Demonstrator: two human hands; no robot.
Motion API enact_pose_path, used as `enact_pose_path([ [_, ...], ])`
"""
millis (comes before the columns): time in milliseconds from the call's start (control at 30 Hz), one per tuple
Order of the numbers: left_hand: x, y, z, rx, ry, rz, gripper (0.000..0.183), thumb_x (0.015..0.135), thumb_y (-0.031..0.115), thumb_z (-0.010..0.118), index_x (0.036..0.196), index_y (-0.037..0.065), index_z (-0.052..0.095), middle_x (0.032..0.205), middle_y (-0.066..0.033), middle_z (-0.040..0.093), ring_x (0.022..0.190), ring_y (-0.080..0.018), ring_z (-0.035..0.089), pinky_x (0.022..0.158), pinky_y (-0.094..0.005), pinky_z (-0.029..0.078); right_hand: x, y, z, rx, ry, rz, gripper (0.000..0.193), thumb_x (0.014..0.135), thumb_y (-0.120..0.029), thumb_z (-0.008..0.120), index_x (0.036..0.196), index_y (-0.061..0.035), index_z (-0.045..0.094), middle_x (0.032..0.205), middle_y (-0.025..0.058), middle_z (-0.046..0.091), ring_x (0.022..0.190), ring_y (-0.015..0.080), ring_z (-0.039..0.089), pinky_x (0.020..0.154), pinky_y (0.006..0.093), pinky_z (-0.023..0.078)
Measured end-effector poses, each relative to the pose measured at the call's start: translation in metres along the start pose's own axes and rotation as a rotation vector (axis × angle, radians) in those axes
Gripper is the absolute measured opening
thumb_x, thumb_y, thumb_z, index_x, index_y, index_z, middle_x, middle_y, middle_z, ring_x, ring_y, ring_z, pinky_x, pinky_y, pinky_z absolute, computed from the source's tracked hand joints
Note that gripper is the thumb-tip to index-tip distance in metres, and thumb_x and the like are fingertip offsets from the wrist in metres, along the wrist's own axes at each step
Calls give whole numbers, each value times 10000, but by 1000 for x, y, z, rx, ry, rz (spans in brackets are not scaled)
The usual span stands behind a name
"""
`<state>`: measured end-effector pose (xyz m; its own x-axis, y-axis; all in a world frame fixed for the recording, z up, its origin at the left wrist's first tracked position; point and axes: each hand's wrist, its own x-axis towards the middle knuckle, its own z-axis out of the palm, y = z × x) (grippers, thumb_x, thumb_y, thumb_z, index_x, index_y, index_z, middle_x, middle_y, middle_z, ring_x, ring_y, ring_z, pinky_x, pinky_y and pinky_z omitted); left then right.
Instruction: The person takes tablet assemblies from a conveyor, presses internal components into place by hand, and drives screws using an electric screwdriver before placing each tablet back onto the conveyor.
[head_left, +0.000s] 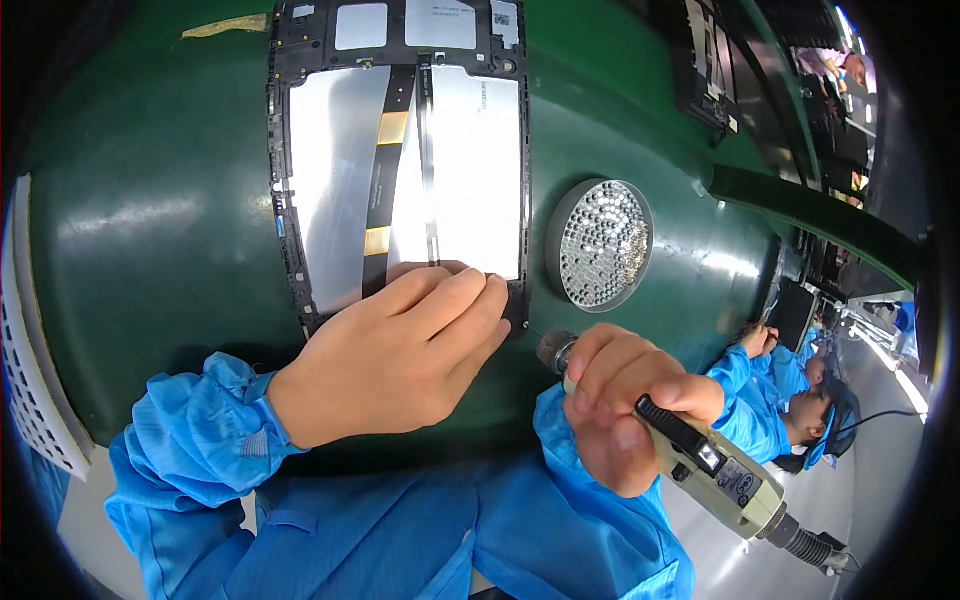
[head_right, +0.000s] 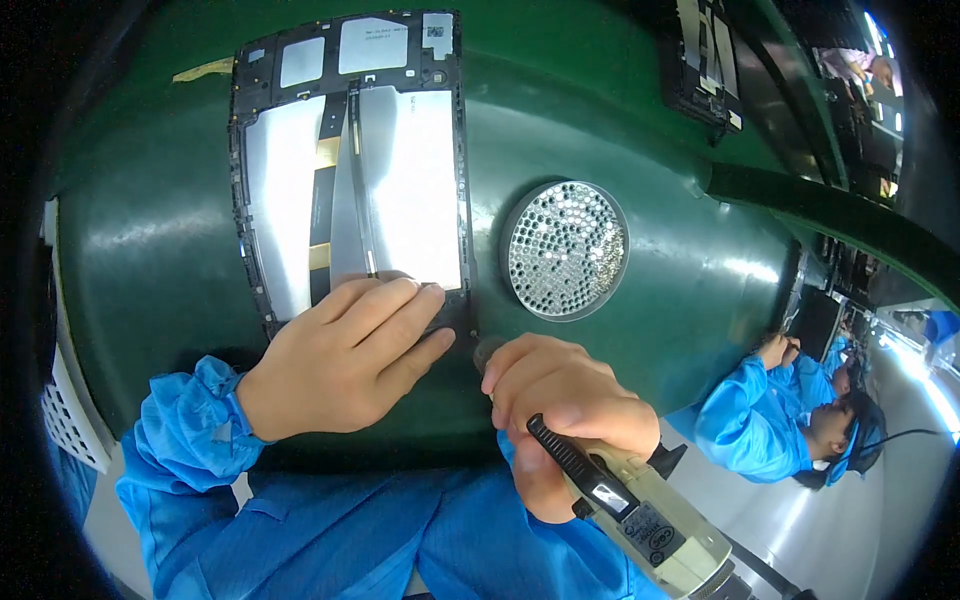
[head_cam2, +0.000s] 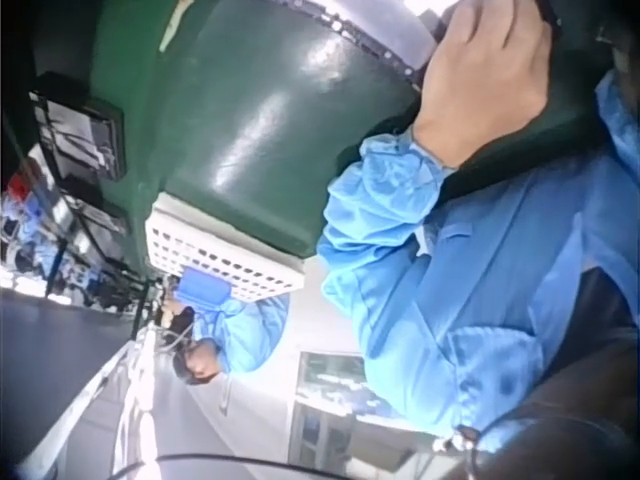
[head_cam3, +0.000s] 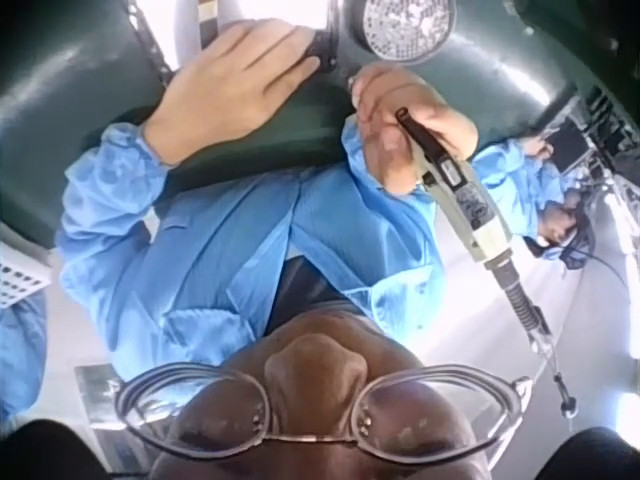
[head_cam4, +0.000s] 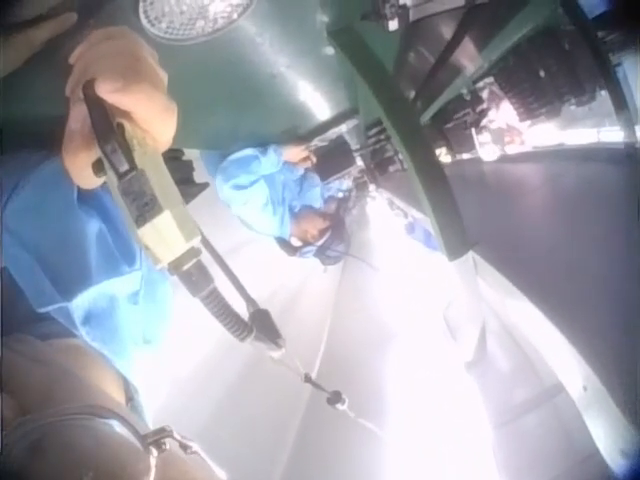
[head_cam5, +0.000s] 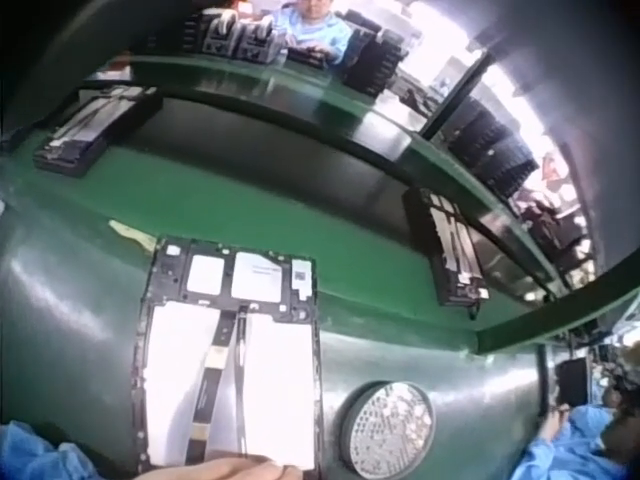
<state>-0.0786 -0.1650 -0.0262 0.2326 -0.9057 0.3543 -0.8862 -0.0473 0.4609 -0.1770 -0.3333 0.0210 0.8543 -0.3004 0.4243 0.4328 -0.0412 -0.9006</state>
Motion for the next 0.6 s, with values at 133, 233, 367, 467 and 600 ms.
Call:
enact_pose_path([
  [133, 0, 0, 0, -2, -18, -8, 310, 768, 162, 590, 1021, 5, 676, 1147, -172, 586, 1070, -295, 544, 860, -366, 467, 1, -2, 1, -15, -14, 12, 362, 753, 2, 604, 1086, -20, 465, 626, 89, 537, 510, 213, 552, 536, 401, 502],
  [233, 0, 1, 0, 5, -15, -7, 307, 766, 158, 590, 1014, 1, 678, 1140, -173, 589, 1064, -294, 547, 858, -369, 469, 1, -1, 3, -25, 0, 9, 354, 759, 4, 602, 1081, -18, 457, 624, 83, 532, 509, 210, 552, 541, 397, 507],
  [367, 0, 1, -1, -17, -16, -21, 301, 766, 152, 592, 1010, -1, 680, 1136, -175, 589, 1065, -294, 546, 857, -370, 472, 2, -1, 3, -18, -9, 23, 342, 750, 18, 605, 1061, -17, 467, 624, 83, 530, 509, 207, 551, 539, 400, 508],
  [467, 1, 0, -2, -18, -20, -23, 300, 766, 152, 592, 1007, -1, 682, 1135, -176, 588, 1061, -295, 547, 858, -373, 473, 2, 0, 4, -12, -17, 27, 335, 740, 30, 600, 1046, -18, 472, 625, 82, 532, 508, 206, 550, 536, 402, 508],
  [600, 3, 1, -2, -2, -11, -12, 302, 761, 157, 600, 1005, 0, 684, 1134, -173, 586, 1055, -298, 547, 867, -380, 473, 3, 0, 1, -21, -57, 18, 341, 726, 36, 595, 1040, -17, 472, 635, 88, 540, 510, 210, 551, 537, 410, 511],
])
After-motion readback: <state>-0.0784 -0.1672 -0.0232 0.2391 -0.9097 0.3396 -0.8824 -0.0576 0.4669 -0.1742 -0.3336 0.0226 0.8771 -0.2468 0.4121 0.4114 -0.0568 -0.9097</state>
